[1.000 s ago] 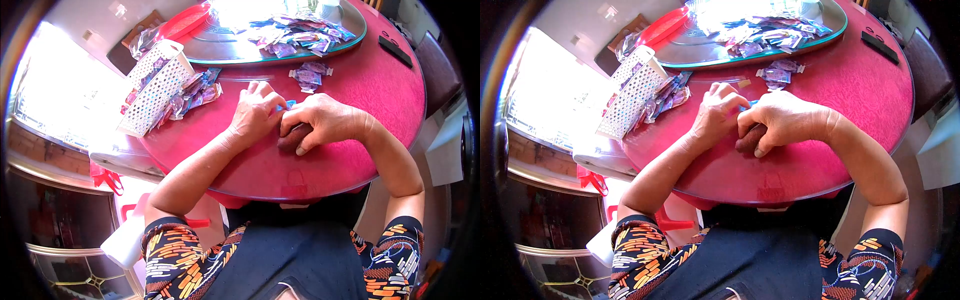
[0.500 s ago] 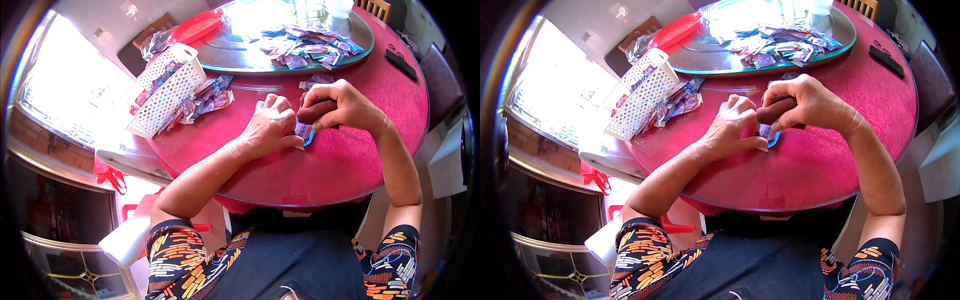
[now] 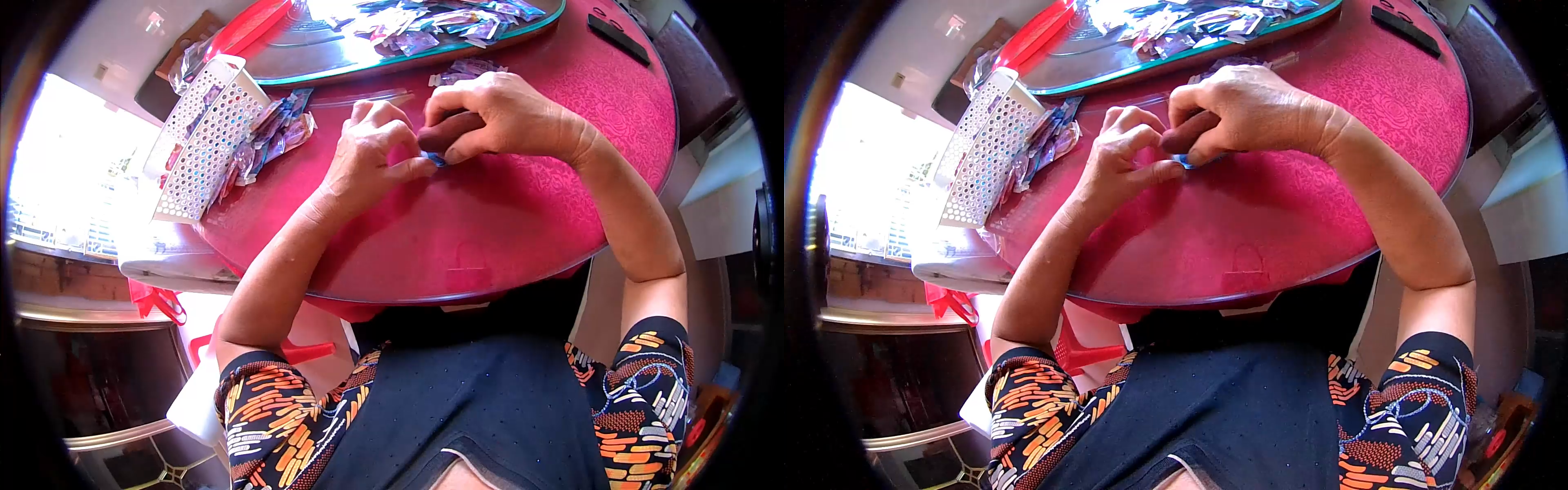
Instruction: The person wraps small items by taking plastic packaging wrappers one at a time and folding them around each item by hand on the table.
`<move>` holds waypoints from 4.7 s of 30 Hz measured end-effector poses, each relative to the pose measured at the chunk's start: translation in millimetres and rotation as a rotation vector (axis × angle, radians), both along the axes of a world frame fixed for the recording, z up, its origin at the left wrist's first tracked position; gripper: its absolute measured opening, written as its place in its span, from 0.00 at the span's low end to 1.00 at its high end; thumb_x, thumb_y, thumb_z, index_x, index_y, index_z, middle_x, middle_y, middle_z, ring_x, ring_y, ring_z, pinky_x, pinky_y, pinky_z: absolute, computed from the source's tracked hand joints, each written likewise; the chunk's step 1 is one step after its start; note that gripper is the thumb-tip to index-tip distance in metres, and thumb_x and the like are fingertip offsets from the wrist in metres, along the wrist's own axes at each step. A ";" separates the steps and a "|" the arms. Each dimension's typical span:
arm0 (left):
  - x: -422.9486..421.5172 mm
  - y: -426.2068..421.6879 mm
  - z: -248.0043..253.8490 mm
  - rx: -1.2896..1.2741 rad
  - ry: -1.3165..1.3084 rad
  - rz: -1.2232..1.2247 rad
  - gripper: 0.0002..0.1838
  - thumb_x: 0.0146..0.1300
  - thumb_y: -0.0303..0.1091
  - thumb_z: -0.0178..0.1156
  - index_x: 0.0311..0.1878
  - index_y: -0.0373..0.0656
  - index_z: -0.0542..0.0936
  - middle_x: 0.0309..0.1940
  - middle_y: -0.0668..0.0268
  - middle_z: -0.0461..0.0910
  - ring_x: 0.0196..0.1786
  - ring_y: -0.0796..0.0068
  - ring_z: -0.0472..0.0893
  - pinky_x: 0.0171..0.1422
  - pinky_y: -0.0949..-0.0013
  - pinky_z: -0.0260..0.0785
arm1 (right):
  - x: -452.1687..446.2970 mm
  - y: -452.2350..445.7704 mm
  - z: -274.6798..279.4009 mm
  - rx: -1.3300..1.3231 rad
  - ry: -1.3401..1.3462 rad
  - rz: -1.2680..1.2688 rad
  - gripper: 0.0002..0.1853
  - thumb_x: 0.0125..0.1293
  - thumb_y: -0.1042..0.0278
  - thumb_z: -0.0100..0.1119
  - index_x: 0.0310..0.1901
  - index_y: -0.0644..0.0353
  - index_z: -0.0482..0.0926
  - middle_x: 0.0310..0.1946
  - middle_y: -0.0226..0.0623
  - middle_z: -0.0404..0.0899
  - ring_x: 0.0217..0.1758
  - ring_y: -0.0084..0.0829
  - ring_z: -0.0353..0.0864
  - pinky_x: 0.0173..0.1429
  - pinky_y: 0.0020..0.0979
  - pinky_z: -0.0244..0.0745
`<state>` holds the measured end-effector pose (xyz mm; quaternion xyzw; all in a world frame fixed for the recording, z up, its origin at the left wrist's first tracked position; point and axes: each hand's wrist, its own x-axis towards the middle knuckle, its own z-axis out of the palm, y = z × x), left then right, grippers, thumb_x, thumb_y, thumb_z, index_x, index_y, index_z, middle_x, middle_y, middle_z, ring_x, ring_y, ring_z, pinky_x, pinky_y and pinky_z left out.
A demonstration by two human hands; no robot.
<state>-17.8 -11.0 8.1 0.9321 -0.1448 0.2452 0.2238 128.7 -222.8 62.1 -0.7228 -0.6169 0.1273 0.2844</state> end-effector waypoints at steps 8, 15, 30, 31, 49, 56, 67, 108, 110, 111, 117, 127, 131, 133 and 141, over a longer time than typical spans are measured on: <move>0.7 -0.2 -4.2 0.037 0.004 0.033 0.12 0.57 0.34 0.77 0.44 0.50 0.87 0.47 0.67 0.82 0.58 0.56 0.75 0.62 0.51 0.69 | 3.2 -4.3 6.1 -0.064 -0.027 0.082 0.17 0.56 0.57 0.78 0.44 0.55 0.89 0.38 0.38 0.92 0.45 0.36 0.92 0.56 0.35 0.83; -1.5 -6.2 -4.6 0.040 0.032 0.080 0.11 0.58 0.34 0.77 0.43 0.49 0.87 0.47 0.66 0.81 0.57 0.56 0.75 0.64 0.51 0.67 | 4.5 5.6 -5.0 -0.034 0.041 -0.065 0.19 0.62 0.54 0.73 0.50 0.55 0.89 0.43 0.40 0.92 0.47 0.36 0.91 0.55 0.37 0.83; 2.7 -9.7 -7.2 -0.002 0.000 0.122 0.12 0.54 0.31 0.79 0.40 0.49 0.87 0.45 0.68 0.82 0.57 0.58 0.76 0.63 0.54 0.69 | -1.5 -2.0 6.1 -0.048 0.031 0.105 0.18 0.49 0.79 0.73 0.45 0.57 0.90 0.39 0.38 0.84 0.43 0.35 0.87 0.50 0.37 0.83; 3.3 -9.7 -8.6 -0.011 -0.006 0.127 0.12 0.53 0.31 0.79 0.40 0.49 0.87 0.45 0.68 0.82 0.56 0.59 0.76 0.63 0.54 0.69 | -1.6 1.4 2.1 -0.006 -0.065 0.061 0.17 0.53 0.68 0.76 0.47 0.52 0.91 0.40 0.38 0.91 0.46 0.37 0.91 0.55 0.38 0.83; 1.3 -7.0 -4.1 -0.072 0.056 0.096 0.09 0.54 0.34 0.79 0.39 0.52 0.90 0.47 0.66 0.83 0.60 0.56 0.77 0.62 0.50 0.70 | 13.7 -10.6 7.9 0.042 -0.320 -0.037 0.14 0.49 0.72 0.77 0.41 0.51 0.92 0.34 0.37 0.89 0.40 0.37 0.89 0.48 0.38 0.83; 5.7 -6.4 -9.1 -0.049 0.012 0.123 0.14 0.52 0.34 0.81 0.42 0.49 0.89 0.44 0.66 0.84 0.57 0.58 0.78 0.62 0.53 0.71 | 6.5 -10.4 22.6 -0.248 0.136 0.105 0.23 0.40 0.84 0.73 0.44 0.60 0.91 0.40 0.38 0.88 0.43 0.33 0.89 0.53 0.33 0.86; 6.5 -2.5 -8.2 -0.087 -0.042 0.071 0.14 0.50 0.30 0.80 0.40 0.47 0.87 0.42 0.66 0.83 0.54 0.59 0.78 0.61 0.55 0.71 | 17.3 -10.7 7.1 -0.069 0.189 0.153 0.23 0.46 0.78 0.78 0.49 0.59 0.90 0.43 0.36 0.90 0.44 0.31 0.90 0.56 0.31 0.87; -40.2 -70.1 14.6 0.399 0.167 -0.401 0.39 0.68 0.64 0.65 0.73 0.45 0.77 0.72 0.39 0.72 0.76 0.38 0.70 0.74 0.39 0.64 | -1.1 2.1 -5.0 0.033 -0.304 -0.020 0.13 0.54 0.76 0.74 0.40 0.47 0.94 0.39 0.34 0.87 0.46 0.38 0.89 0.53 0.40 0.83; -41.3 -70.3 14.1 0.395 0.175 -0.395 0.40 0.68 0.64 0.65 0.73 0.44 0.76 0.72 0.39 0.71 0.77 0.37 0.70 0.74 0.39 0.64 | 2.8 1.7 -6.4 0.118 -0.332 -0.025 0.15 0.52 0.77 0.73 0.41 0.48 0.93 0.38 0.34 0.86 0.43 0.38 0.88 0.50 0.39 0.83; -41.9 -70.3 13.8 0.391 0.181 -0.390 0.40 0.68 0.63 0.65 0.73 0.44 0.76 0.72 0.39 0.71 0.77 0.37 0.70 0.74 0.39 0.64 | 6.6 -1.3 -5.0 0.174 -0.264 0.013 0.16 0.51 0.79 0.72 0.42 0.48 0.93 0.37 0.35 0.84 0.41 0.37 0.87 0.48 0.39 0.82; -41.6 -71.3 16.1 0.398 0.188 -0.387 0.39 0.68 0.64 0.65 0.72 0.44 0.77 0.72 0.38 0.70 0.76 0.35 0.70 0.73 0.38 0.64 | -3.1 -1.4 2.7 -0.035 -0.101 0.083 0.13 0.53 0.75 0.75 0.41 0.48 0.94 0.35 0.33 0.89 0.44 0.38 0.91 0.52 0.40 0.84; -13.5 -38.0 1.7 0.066 -0.077 -0.066 0.15 0.61 0.27 0.72 0.52 0.47 0.86 0.49 0.60 0.81 0.54 0.52 0.80 0.59 0.48 0.74 | 22.8 -3.3 -4.7 0.295 -0.293 -0.156 0.12 0.60 0.73 0.72 0.44 0.47 0.91 0.39 0.39 0.91 0.46 0.39 0.92 0.52 0.39 0.85; -12.0 -41.7 -1.4 0.179 -0.031 0.018 0.17 0.59 0.29 0.74 0.52 0.57 0.88 0.54 0.62 0.80 0.61 0.50 0.76 0.65 0.46 0.73 | 27.1 -13.8 8.7 0.257 0.094 -0.048 0.14 0.57 0.82 0.70 0.44 0.59 0.90 0.39 0.37 0.93 0.46 0.31 0.94 0.55 0.30 0.87; -12.4 -39.3 1.1 0.203 -0.003 0.066 0.17 0.59 0.32 0.75 0.51 0.56 0.88 0.54 0.62 0.80 0.61 0.51 0.76 0.64 0.47 0.73 | 22.2 -17.1 16.9 0.195 0.092 0.034 0.13 0.57 0.84 0.70 0.44 0.61 0.90 0.39 0.36 0.93 0.46 0.29 0.94 0.55 0.28 0.87; -14.7 -33.5 2.0 0.192 0.019 0.117 0.11 0.60 0.41 0.75 0.46 0.54 0.89 0.51 0.60 0.78 0.62 0.51 0.74 0.62 0.44 0.70 | 8.5 -8.8 2.6 -0.045 -0.113 -0.057 0.15 0.49 0.77 0.71 0.41 0.53 0.90 0.40 0.44 0.86 0.44 0.46 0.88 0.50 0.42 0.81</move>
